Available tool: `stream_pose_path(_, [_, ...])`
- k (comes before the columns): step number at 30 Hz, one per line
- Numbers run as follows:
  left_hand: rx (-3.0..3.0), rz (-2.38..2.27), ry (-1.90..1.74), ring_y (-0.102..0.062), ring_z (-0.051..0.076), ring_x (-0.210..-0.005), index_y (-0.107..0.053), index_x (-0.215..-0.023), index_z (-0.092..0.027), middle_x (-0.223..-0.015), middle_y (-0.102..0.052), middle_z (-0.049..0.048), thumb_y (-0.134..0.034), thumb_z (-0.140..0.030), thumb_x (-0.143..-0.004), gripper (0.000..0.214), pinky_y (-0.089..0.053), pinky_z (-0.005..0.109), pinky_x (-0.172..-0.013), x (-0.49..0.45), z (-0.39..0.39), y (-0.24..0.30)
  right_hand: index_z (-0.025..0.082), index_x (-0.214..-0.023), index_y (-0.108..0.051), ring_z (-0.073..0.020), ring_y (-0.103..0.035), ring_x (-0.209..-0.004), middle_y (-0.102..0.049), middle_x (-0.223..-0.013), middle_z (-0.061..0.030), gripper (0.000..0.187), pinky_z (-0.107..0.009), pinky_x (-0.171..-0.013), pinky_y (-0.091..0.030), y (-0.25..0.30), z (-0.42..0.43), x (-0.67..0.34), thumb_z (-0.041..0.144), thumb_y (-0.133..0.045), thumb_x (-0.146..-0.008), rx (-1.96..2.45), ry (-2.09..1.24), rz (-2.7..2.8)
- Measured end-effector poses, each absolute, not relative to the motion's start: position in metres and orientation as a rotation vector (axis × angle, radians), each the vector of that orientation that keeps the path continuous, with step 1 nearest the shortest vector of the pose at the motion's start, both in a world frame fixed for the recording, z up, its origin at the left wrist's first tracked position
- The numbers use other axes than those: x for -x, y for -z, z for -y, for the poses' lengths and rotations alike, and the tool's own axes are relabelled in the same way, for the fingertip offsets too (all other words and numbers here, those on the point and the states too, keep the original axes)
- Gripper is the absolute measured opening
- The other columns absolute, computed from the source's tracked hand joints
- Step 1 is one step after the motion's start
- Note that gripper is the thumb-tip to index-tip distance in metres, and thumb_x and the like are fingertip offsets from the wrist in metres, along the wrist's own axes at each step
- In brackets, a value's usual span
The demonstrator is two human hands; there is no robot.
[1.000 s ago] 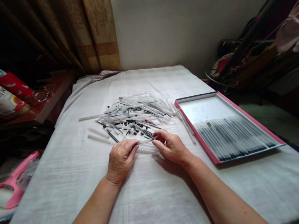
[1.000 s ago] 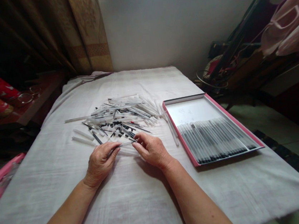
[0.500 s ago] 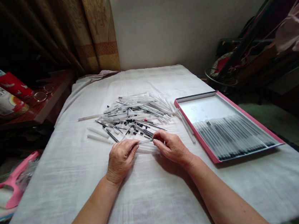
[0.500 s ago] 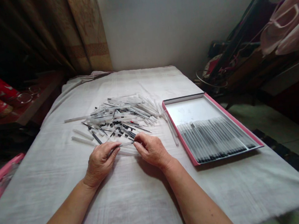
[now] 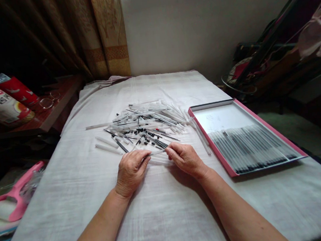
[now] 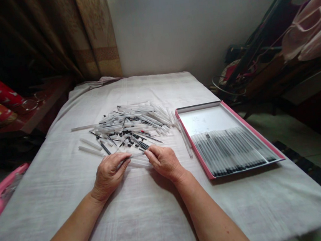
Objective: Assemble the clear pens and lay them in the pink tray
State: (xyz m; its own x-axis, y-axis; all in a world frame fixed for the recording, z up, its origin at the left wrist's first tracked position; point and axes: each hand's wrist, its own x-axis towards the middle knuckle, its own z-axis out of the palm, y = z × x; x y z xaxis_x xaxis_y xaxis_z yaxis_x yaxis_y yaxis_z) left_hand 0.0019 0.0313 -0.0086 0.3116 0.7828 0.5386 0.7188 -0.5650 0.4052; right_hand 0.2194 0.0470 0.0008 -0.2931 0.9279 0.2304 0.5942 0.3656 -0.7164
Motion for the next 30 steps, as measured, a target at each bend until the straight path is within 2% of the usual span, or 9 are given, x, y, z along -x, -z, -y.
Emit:
stream_pose_path(5, [-2.46, -1.404, -1.095, -0.068, 0.019, -0.088, -0.067, -0.102, -0.023, -0.093, -0.074, 0.0048, -0.055, -0.028, -0.092, 0.017, -0.049, 0.033, -0.08, -0.002, -0.03, 0.007, 0.021, -0.089, -0.066, -0.0145, -0.06, -0.07, -0.069, -0.078, -0.0026, 0.019, -0.025, -0.067, -0.042, -0.004, -0.046, -0.219, 0.033, -0.052, -0.091, 1.27, -0.639, 2.055])
stream_pose_path(9, [-2.256, -1.487, -1.279, -0.065, 0.02, -0.096, -0.064, -0.112, -0.023, -0.106, -0.071, 0.0072, -0.062, -0.03, -0.088, 0.026, -0.05, 0.035, -0.088, 0.0, -0.032, 0.009, 0.019, -0.08, -0.067, -0.0147, -0.06, -0.068, -0.068, -0.074, -0.0031, 0.02, -0.026, -0.066, -0.042, -0.005, -0.048, -0.223, 0.031, -0.054, -0.089, 1.237, -0.658, 2.015])
stream_pose_path(13, [-1.648, -1.506, -1.458, -0.065, 0.018, -0.09, -0.054, -0.128, -0.02, -0.115, -0.066, 0.0104, -0.067, -0.039, -0.082, 0.051, -0.054, 0.028, -0.072, 0.001, -0.037, 0.013, 0.018, -0.075, -0.066, -0.0133, -0.057, -0.06, -0.063, -0.065, -0.0012, 0.026, -0.025, -0.06, -0.043, -0.001, -0.052, -0.227, 0.035, -0.052, -0.089, 1.229, -0.83, 1.738])
stream_pose_path(15, [-1.399, -1.419, -1.398, -0.066, 0.017, -0.083, -0.06, -0.12, -0.017, -0.112, -0.068, 0.0113, -0.068, -0.045, -0.08, 0.05, -0.052, 0.023, -0.06, 0.0, -0.037, 0.011, 0.018, -0.073, -0.066, -0.0128, -0.056, -0.058, -0.062, -0.063, -0.0007, 0.029, -0.024, -0.058, -0.043, 0.001, -0.052, -0.225, 0.037, -0.051, -0.089, 1.2, -0.902, 1.683])
stream_pose_path(19, [-1.109, -1.25, -1.314, -0.067, 0.018, -0.079, -0.07, -0.087, -0.015, -0.112, -0.069, 0.0125, -0.071, -0.055, -0.074, 0.043, -0.047, 0.02, -0.049, -0.007, -0.034, 0.004, 0.019, -0.076, -0.07, -0.0141, -0.06, -0.064, -0.068, -0.069, -0.0025, 0.024, -0.025, -0.062, -0.046, -0.001, -0.048, -0.216, 0.034, -0.055, -0.087, 1.167, -0.865, 1.811])
stream_pose_path(23, [-0.903, -1.091, -1.329, -0.069, 0.019, -0.084, -0.066, -0.093, -0.018, -0.104, -0.072, 0.0085, -0.074, -0.055, -0.07, 0.044, -0.053, 0.023, -0.057, -0.012, -0.033, -0.002, 0.019, -0.076, -0.071, -0.0135, -0.061, -0.065, -0.07, -0.072, -0.0033, 0.024, -0.024, -0.063, -0.045, -0.006, -0.043, -0.209, 0.032, -0.056, -0.089, 1.139, -0.802, 1.972])
stream_pose_path(26, [-0.807, -1.058, -1.358, -0.07, 0.017, -0.078, -0.06, -0.089, -0.02, -0.09, -0.072, 0.0041, -0.072, -0.056, -0.072, 0.042, -0.055, 0.027, -0.064, -0.011, -0.035, -0.003, 0.02, -0.077, -0.072, -0.014, -0.063, -0.068, -0.071, -0.074, -0.0037, 0.025, -0.024, -0.065, -0.045, -0.007, -0.043, -0.211, 0.031, -0.053, -0.091, 1.138, -0.752, 2.023])
stream_pose_path(28, [-0.781, -1.069, -1.372, -0.066, 0.013, -0.062, -0.056, -0.087, -0.02, -0.074, -0.067, -0.0015, -0.07, -0.056, -0.073, 0.041, -0.053, 0.023, -0.057, -0.009, -0.036, -0.003, 0.021, -0.079, -0.071, -0.0149, -0.064, -0.07, -0.071, -0.075, -0.0039, 0.025, -0.025, -0.067, -0.046, -0.004, -0.047, -0.215, 0.03, -0.052, -0.091, 1.181, -0.691, 1.974])
stream_pose_path(30, [-0.807, -1.09, -1.355, -0.053, 0.006, -0.044, -0.054, -0.086, -0.02, -0.059, -0.056, -0.0076, -0.068, -0.056, -0.075, 0.04, -0.043, 0.017, -0.044, -0.008, -0.037, -0.002, 0.021, -0.083, -0.071, -0.0165, -0.065, -0.075, -0.072, -0.079, -0.0048, 0.023, -0.026, -0.071, -0.048, 0.0, -0.053, -0.222, 0.029, -0.052, -0.091, 1.247, -0.588, 1.882])
